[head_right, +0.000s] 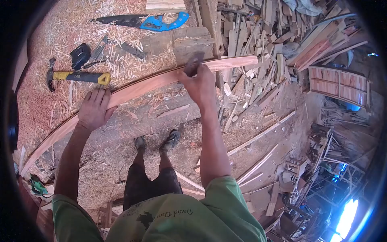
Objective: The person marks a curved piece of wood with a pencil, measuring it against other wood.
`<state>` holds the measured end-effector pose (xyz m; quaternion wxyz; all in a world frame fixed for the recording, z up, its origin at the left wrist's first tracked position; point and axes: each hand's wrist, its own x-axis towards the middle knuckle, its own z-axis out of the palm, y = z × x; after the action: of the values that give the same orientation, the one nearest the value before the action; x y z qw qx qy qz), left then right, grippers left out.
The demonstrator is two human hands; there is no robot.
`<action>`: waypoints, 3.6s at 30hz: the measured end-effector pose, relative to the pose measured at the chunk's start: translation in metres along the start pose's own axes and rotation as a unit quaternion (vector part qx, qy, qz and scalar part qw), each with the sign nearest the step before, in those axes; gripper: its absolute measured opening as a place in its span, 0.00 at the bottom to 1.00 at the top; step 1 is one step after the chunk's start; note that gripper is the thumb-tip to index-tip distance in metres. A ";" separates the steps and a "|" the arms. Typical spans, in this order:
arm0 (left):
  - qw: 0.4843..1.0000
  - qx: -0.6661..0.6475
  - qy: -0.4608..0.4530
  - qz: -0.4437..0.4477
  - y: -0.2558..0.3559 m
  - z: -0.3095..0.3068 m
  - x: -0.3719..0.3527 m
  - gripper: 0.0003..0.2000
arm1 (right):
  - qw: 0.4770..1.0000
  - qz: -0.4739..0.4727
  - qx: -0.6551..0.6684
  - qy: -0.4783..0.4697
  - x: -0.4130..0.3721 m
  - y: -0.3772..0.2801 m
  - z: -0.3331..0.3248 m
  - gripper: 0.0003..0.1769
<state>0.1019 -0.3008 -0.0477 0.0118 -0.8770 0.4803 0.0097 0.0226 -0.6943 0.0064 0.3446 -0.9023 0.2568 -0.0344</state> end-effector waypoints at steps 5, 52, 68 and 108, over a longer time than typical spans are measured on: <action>1.000 -0.013 -0.003 0.008 0.000 -0.005 -0.001 0.32 | 0.974 0.013 0.197 0.114 -0.077 0.005 0.016 0.18; 0.999 -0.031 0.012 0.026 -0.001 -0.003 0.006 0.33 | 0.906 0.099 0.118 0.395 -0.048 0.052 0.043 0.11; 0.998 -0.043 0.021 0.032 0.000 -0.006 0.004 0.33 | 0.975 -0.057 0.046 0.209 -0.076 0.040 0.043 0.11; 0.994 -0.058 -0.091 0.002 -0.007 -0.002 0.004 0.38 | 0.950 -0.006 0.135 0.281 0.042 0.211 -0.079 0.10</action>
<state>0.1103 -0.3007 -0.0460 0.0044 -0.8709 0.4772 0.1174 -0.0530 -0.8955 -0.0734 0.3765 -0.8026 0.3309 -0.3233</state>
